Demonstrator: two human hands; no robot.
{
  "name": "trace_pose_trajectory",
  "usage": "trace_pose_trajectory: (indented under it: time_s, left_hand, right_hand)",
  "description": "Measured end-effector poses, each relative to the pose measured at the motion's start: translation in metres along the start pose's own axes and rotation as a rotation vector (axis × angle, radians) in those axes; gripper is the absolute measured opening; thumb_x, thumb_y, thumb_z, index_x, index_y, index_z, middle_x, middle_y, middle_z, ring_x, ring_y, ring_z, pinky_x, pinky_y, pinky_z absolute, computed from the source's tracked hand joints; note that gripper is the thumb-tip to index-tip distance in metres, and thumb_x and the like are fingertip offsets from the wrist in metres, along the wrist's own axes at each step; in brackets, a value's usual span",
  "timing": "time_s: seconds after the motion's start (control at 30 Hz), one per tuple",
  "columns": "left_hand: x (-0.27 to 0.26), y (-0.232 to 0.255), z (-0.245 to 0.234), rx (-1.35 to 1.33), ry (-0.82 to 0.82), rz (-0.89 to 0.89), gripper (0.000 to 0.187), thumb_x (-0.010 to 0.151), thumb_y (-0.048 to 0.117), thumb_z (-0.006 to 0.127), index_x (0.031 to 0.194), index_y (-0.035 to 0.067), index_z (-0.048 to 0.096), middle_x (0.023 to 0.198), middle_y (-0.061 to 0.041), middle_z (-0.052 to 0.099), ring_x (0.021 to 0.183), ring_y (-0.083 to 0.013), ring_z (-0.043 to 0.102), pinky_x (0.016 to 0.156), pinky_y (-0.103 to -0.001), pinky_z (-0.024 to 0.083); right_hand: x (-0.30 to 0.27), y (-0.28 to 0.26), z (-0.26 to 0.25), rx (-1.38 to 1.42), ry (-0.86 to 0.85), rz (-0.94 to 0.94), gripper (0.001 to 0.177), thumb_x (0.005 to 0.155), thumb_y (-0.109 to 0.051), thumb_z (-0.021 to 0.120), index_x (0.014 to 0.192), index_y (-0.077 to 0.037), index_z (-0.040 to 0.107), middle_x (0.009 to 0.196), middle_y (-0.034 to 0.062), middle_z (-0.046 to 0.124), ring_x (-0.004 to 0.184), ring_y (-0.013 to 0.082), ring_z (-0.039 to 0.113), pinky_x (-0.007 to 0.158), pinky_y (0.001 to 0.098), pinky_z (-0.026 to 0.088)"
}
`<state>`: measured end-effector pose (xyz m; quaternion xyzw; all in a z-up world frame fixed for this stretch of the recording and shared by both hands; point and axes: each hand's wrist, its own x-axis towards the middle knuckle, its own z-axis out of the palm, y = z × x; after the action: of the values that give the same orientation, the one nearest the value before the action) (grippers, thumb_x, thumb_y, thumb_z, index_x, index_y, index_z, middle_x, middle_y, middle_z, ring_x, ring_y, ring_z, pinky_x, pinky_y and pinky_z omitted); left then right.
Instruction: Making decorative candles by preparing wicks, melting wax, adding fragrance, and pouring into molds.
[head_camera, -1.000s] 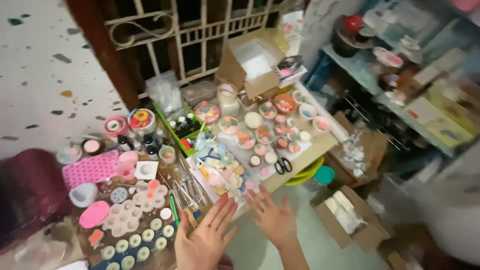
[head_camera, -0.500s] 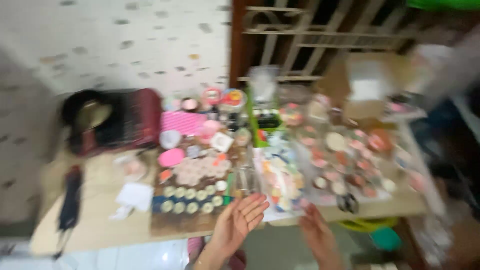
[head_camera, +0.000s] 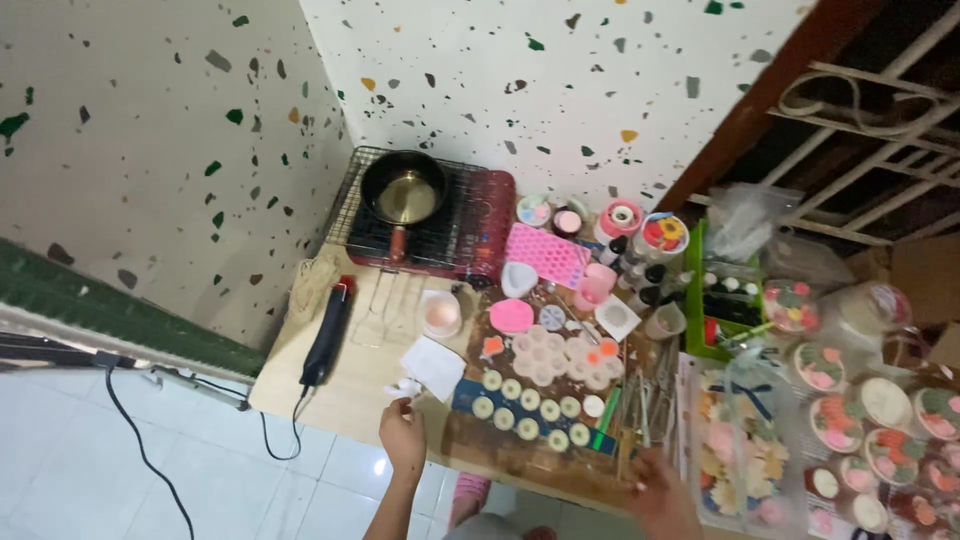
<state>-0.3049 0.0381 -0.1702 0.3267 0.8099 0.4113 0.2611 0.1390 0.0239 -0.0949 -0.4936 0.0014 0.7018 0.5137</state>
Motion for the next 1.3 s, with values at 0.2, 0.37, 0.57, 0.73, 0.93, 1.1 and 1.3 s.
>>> trace_pose_trajectory:
  time_s: [0.2,0.37,0.57,0.73,0.93,1.1,1.3]
  left_hand:
    - [0.033,0.040,-0.017,0.288,0.081,0.207,0.043,0.075,0.016,0.074,0.116,0.003,0.070,0.106,-0.018,0.063,0.102,-0.0390,0.060,0.087,-0.045,0.050]
    - [0.048,0.018,-0.016,0.273,-0.078,0.026,0.033,0.079,0.013,0.073,0.111,0.007,0.071,0.109,-0.016,0.059,0.102,-0.0372,0.058,0.085,-0.043,0.049]
    - [0.032,0.017,-0.013,0.178,-0.012,0.210,0.019,0.092,0.019,0.071,0.101,0.005,0.079,0.085,-0.014,0.069,0.076,-0.0300,0.065,0.071,-0.041,0.052]
    - [-0.046,0.086,-0.011,-0.917,-0.508,-0.436,0.022,0.084,0.020,0.080,0.084,-0.002,0.078,0.061,-0.002,0.069,0.049,-0.0112,0.058,0.045,-0.029,0.043]
    - [-0.086,0.058,0.030,-0.542,-0.855,-0.559,0.028,0.082,0.029,0.085,0.088,0.002,0.080,0.063,-0.004,0.070,0.050,-0.0108,0.056,0.045,-0.026,0.037]
    - [-0.121,0.062,0.050,-0.562,-1.041,-0.372,0.023,0.088,0.023,0.082,0.096,0.001,0.084,0.074,-0.002,0.076,0.062,-0.0073,0.067,0.055,-0.023,0.053]
    - [-0.146,0.102,0.036,-0.519,-1.070,-0.354,0.017,0.087,0.011,0.081,0.095,-0.003,0.083,0.070,-0.009,0.078,0.054,-0.0118,0.068,0.049,-0.027,0.053]
  right_hand:
    - [0.040,0.062,0.057,-0.280,0.060,0.032,0.024,0.102,-0.029,0.052,0.091,-0.009,0.053,0.066,0.0018,0.040,0.055,0.0156,0.036,0.052,0.0362,0.033]
    - [0.022,0.078,0.109,-0.289,0.184,0.133,0.048,0.107,-0.049,0.047,0.081,-0.009,0.042,0.064,0.0039,0.034,0.055,0.0193,0.034,0.054,0.0434,0.039]
    - [0.047,0.119,0.079,-0.580,0.254,0.165,0.033,0.100,-0.037,0.060,0.102,-0.004,0.064,0.078,0.0128,0.059,0.065,0.0236,0.050,0.063,0.0414,0.046]
    - [-0.030,0.127,0.164,-1.019,-0.330,-0.617,0.044,0.086,-0.006,0.077,0.130,-0.007,0.069,0.117,0.0087,0.068,0.087,0.0129,0.066,0.078,0.0284,0.055]
    - [-0.078,0.097,0.185,-1.247,-0.205,-0.619,0.057,0.082,-0.010,0.082,0.137,-0.017,0.070,0.116,0.0065,0.071,0.083,0.0137,0.071,0.064,0.0283,0.058]
    - [-0.074,0.094,0.108,-1.380,-0.197,-1.039,0.047,0.084,-0.002,0.070,0.130,-0.009,0.069,0.116,0.0101,0.072,0.093,0.0241,0.076,0.076,0.0344,0.061]
    - [-0.096,0.096,0.083,-1.289,0.108,-1.170,0.032,0.079,-0.003,0.073,0.111,-0.008,0.076,0.093,0.0099,0.078,0.072,0.0214,0.078,0.064,0.0299,0.061]
